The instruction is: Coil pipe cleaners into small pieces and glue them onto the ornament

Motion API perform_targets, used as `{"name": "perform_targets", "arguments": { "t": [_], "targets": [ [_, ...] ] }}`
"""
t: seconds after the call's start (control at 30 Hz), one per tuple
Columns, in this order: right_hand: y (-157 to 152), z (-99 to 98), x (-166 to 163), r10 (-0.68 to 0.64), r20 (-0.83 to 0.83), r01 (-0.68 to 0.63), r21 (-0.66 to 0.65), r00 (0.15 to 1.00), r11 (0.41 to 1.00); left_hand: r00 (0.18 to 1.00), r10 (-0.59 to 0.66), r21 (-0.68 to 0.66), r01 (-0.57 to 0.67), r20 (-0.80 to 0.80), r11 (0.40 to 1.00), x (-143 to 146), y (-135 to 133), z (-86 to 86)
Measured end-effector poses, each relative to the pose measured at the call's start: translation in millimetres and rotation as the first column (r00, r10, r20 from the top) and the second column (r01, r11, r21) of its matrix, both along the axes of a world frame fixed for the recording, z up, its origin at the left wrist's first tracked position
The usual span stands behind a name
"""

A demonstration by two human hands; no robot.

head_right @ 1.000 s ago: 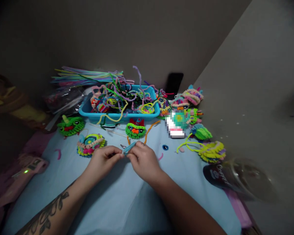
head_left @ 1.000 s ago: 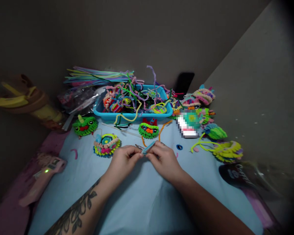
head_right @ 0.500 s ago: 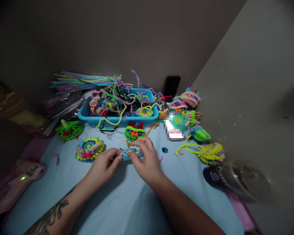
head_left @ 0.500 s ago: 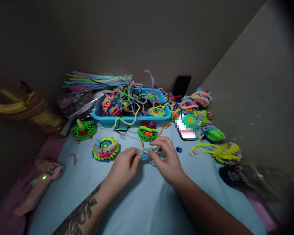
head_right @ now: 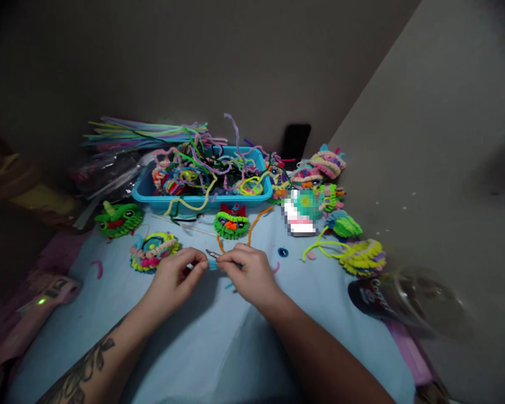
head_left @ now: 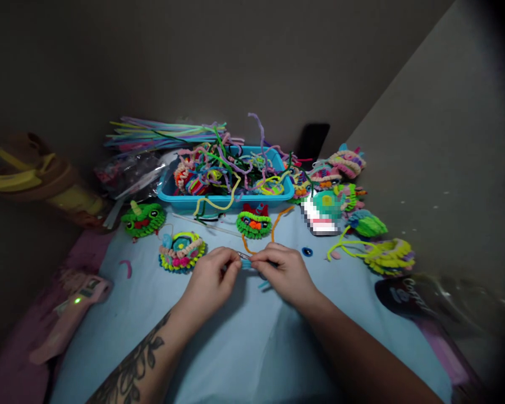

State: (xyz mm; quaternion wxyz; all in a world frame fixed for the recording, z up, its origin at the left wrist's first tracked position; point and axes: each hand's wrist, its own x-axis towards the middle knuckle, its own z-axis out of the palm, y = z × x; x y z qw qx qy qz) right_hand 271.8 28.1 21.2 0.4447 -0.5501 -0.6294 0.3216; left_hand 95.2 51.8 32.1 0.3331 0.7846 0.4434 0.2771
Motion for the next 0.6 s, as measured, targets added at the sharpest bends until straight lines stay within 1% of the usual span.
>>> {"name": "perform_targets", "arguments": {
  "t": [0.17, 0.3, 0.37, 0.47, 0.6],
  "targets": [
    [1.3, -0.2, -1.3, -0.021, -0.073, 0.017, -0.060, 0.997, 0.998, 0.999, 0.053, -0.010, -0.053, 0.012, 0.999, 1.0, -0.3, -1.1],
    [0.7, -0.5, -4.1, -0.051, -0.068, 0.044, -0.095, 0.996, 0.995, 0.993, 0.107, -0.003, -0.107, 0.044, 0.994, 1.9, -1.5, -0.7],
    [-0.3, -1.1, -6.1, -0.054, -0.042, 0.050, -0.080, 0.998, 0.996, 0.988, 0.135, -0.016, -0.134, 0.073, 0.991, 3.4, -2.4, -0.5],
    [-1.6, -3.1, -8.2, -0.063, 0.013, 0.064, -0.030, 0.998, 0.998, 0.978, 0.170, -0.089, -0.160, 0.123, 0.983, 6.7, -3.8, -1.6],
    [-2.0, -5.0, -6.6, -0.072, 0.086, 0.068, 0.047, 0.994, 0.997, 0.976, 0.143, -0.196, -0.110, 0.167, 0.975, 9.5, -5.7, -4.6]
  ]
}}
